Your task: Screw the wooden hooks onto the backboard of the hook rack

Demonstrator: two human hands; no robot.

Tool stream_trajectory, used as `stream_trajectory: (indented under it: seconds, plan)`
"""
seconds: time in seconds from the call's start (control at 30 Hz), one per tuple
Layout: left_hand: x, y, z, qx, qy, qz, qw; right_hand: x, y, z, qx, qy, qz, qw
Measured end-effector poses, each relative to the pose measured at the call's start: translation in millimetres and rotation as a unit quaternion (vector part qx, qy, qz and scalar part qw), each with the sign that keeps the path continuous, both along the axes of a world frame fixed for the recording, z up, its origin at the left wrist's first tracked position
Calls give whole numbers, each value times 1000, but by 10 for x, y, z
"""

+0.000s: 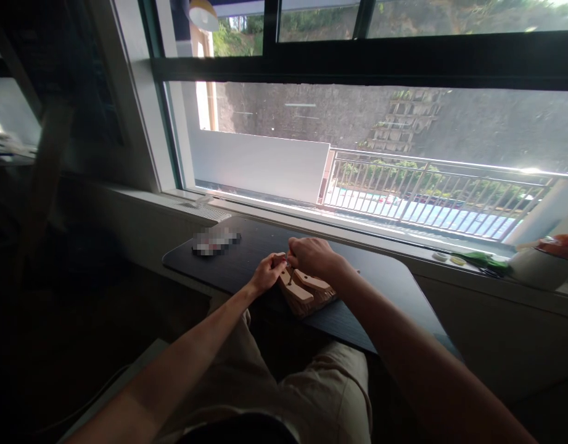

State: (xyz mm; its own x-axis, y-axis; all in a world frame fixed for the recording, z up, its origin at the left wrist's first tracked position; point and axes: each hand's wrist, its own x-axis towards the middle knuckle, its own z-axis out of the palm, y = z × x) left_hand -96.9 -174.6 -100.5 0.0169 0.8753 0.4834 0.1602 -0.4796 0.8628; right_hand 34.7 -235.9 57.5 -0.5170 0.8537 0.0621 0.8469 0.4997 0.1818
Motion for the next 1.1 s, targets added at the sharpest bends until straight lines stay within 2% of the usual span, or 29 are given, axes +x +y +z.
stream_trajectory:
  seconds: [0.13,0.27,0.37,0.53,0.67,0.8,0.9,1.1]
  plan:
    - [-1,-1,0,3,3,4,1000,14,-71,39,6,-12,-33,999]
    - [-8,9,-14,5,3,0,1000,28,-62,116,-32,-13,-7,999]
    - [-6,19,-33,3,4,1,1000,11,-36,75,-33,-8,8,999]
    - [0,11,-28,-5,7,10,1000,-49,-17,3,-8,-13,-43,999]
    - [-10,-16,15,-1,11,15,1000,-89,-26,131,-17,-29,-74,997]
    - [-23,-20,10,3,11,13,1000,-73,-26,221,-41,-24,-35,998]
    - [-29,-3,-27,-6,10,13,1000,-49,10,147,-32,-8,-15,999]
    - [-16,11,26,-27,5,15,1000,1,66,-28,20,15,-71,997]
